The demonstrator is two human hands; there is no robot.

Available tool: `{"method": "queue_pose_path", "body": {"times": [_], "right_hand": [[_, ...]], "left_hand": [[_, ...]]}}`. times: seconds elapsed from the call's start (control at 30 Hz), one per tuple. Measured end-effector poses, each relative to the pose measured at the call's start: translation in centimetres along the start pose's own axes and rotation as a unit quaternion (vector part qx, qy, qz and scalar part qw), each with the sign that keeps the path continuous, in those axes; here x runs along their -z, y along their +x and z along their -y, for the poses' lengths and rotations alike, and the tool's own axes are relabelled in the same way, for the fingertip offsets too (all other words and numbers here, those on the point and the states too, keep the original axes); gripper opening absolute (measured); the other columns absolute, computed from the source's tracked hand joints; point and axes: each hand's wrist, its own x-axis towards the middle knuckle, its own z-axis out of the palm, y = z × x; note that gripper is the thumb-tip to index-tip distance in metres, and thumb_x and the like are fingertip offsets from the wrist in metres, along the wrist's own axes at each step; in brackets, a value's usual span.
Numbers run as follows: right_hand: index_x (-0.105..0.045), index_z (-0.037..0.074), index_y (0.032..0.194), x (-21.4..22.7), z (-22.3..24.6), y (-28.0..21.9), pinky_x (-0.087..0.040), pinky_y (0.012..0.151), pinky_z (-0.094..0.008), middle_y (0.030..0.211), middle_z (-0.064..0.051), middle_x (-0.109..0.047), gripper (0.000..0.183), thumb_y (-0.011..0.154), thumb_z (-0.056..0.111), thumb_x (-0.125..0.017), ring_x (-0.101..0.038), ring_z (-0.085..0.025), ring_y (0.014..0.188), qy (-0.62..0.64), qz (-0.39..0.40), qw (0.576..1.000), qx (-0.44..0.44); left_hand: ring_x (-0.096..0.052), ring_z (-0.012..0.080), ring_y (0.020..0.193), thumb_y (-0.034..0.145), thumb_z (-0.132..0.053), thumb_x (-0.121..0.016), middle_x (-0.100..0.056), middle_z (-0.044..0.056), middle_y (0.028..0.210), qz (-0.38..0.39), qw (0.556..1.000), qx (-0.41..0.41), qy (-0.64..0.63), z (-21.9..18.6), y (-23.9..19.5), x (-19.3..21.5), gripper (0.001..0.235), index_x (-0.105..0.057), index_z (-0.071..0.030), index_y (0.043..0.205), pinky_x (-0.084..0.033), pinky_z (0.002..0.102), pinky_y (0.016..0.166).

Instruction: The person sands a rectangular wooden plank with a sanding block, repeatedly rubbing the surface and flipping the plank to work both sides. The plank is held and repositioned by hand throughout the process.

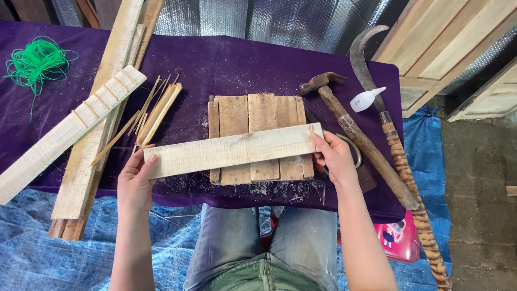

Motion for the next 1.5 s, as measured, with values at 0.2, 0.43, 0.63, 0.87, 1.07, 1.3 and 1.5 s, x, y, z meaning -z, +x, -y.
{"method": "queue_pose_path", "body": {"times": [0.2,0.43,0.63,0.87,1.07,1.3,1.5], "right_hand": [[-0.059,-0.002,0.137,-1.0,1.8,-1.3,-0.043,0.045,-0.015,0.081,-0.009,-0.064,0.041,0.101,0.017,-0.065,-0.059,-0.009,0.06,-0.045,0.015,0.999,0.025],[-0.062,0.012,0.139,4.7,5.7,-4.5,-0.058,0.075,-0.032,0.107,-0.011,-0.071,0.034,0.105,0.015,-0.061,-0.068,-0.022,0.09,-0.294,-0.089,0.951,0.044],[-0.061,-0.002,0.141,11.0,2.6,-8.8,-0.054,0.089,-0.045,0.114,-0.019,-0.066,0.045,0.104,0.02,-0.072,-0.065,-0.034,0.103,-0.482,-0.152,0.849,0.155],[-0.05,0.013,0.151,13.0,-1.5,-9.4,-0.039,0.111,-0.053,0.14,-0.018,-0.052,0.09,0.074,0.048,-0.083,-0.048,-0.042,0.133,-0.601,0.021,0.776,0.19],[-0.04,0.021,0.155,14.3,-3.0,-9.2,-0.036,0.114,-0.051,0.161,-0.008,-0.038,0.093,0.076,0.05,-0.08,-0.036,-0.03,0.148,-0.673,0.138,0.717,0.117],[-0.064,0.02,0.138,15.4,-4.4,-11.5,-0.045,0.104,-0.039,0.142,0.001,-0.064,0.06,0.084,0.044,-0.072,-0.058,-0.019,0.134,-0.62,0.092,0.738,0.248],[-0.054,-0.003,0.135,11.4,1.3,-14.2,-0.053,0.093,-0.039,0.126,-0.019,-0.061,0.04,0.097,0.005,-0.062,-0.06,-0.031,0.114,-0.39,-0.126,0.89,0.198]], "left_hand": [[-0.067,0.0188,0.075,0.105,-0.011,-0.06,-0.066,0.019,0.102,-0.021,0.999,-0.011,0.03,0.8,0.0,0.4,0.03,-0.062,0.002,0.132,-0.055,0.024,0.052],[-0.071,0.0223,0.081,0.11,-0.012,-0.049,-0.066,0.02,0.104,-0.039,0.999,-0.011,0.014,0.1,-0.9,0.1,0.03,-0.062,0.003,0.132,-0.06,0.027,0.056],[-0.073,0.0273,0.088,0.111,-0.013,-0.047,-0.066,0.023,0.107,-0.035,0.999,-0.006,-0.012,0.4,-1.3,-0.1,0.031,-0.061,0.002,0.133,-0.064,0.032,0.062],[-0.072,0.0299,0.095,0.11,-0.015,-0.046,-0.066,0.023,0.114,-0.026,0.999,-0.001,-0.033,1.0,-1.7,-0.6,0.034,-0.057,0.001,0.138,-0.066,0.035,0.068],[-0.066,0.0235,0.107,0.106,-0.022,-0.049,-0.064,0.014,0.124,-0.041,0.997,0.067,-0.001,-1.7,-2.6,-2.1,0.038,-0.056,-0.006,0.14,-0.062,0.033,0.078],[-0.051,0.0112,0.133,0.106,-0.024,-0.046,-0.056,0.0,0.142,-0.051,0.988,0.021,0.147,-3.6,-3.3,-2.4,0.038,-0.052,-0.015,0.142,-0.04,0.027,0.11],[-0.048,0.0313,0.125,0.105,0.002,-0.064,-0.045,0.021,0.143,-0.098,0.885,-0.34,0.304,-4.3,-5.5,-4.2,0.051,-0.039,0.0,0.149,-0.045,0.038,0.101]]}}
